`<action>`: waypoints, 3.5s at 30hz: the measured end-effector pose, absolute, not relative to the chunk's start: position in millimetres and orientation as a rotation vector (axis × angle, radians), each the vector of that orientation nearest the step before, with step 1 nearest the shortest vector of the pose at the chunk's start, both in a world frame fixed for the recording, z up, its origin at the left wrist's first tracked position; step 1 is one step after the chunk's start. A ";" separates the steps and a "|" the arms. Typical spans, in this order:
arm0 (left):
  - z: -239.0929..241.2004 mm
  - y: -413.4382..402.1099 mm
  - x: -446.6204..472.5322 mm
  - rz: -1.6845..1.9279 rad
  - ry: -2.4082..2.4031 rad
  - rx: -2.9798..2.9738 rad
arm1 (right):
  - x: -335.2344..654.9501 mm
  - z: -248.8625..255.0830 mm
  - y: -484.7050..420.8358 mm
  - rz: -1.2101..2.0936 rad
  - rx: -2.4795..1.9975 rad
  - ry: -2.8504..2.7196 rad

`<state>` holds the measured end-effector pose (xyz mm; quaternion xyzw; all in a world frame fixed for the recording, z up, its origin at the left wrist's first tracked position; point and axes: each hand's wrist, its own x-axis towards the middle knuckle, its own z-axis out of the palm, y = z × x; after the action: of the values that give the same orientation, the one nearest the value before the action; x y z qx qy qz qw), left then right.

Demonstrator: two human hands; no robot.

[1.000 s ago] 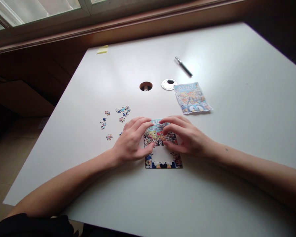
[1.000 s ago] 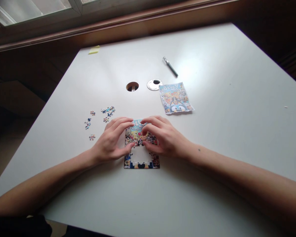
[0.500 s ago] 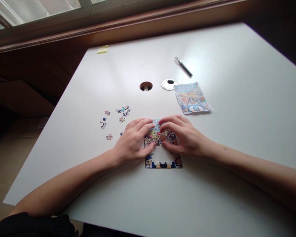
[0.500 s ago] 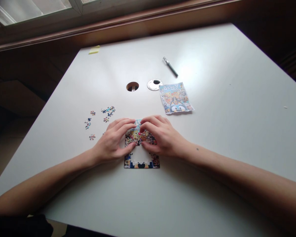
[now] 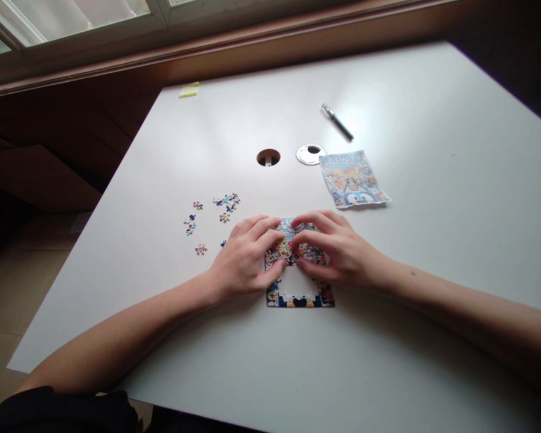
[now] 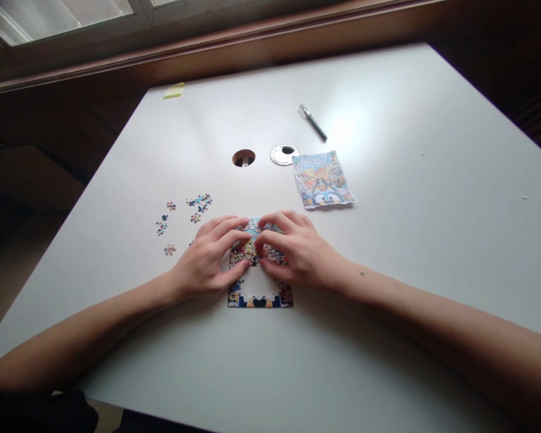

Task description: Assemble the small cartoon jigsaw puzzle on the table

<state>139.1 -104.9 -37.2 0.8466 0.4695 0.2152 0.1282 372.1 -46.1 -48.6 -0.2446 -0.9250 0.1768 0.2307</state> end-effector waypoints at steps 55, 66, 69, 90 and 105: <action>-35.6 -103.7 48.7 1.403 1.639 1.905 | 382.3 -41.5 -40.6 1.237 -0.953 -1.670; -37.6 -100.9 48.7 1.538 1.652 1.771 | 384.3 -43.9 -38.7 1.200 -0.977 -1.698; -36.7 -98.3 48.5 1.619 1.652 1.715 | 384.1 -43.5 -39.1 1.198 -0.995 -1.701; -31.1 -82.1 0.6 0.982 2.127 2.082 | 385.7 -43.7 -40.1 1.189 -1.041 -1.693; -20.5 -85.7 -3.5 0.792 1.923 2.234 | 385.7 -44.4 -38.6 1.163 -1.048 -1.721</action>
<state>-3.5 -85.7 -20.5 0.7312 0.6295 0.2590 0.0446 385.7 -38.6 -44.4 -0.4136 -0.6791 0.4589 0.3965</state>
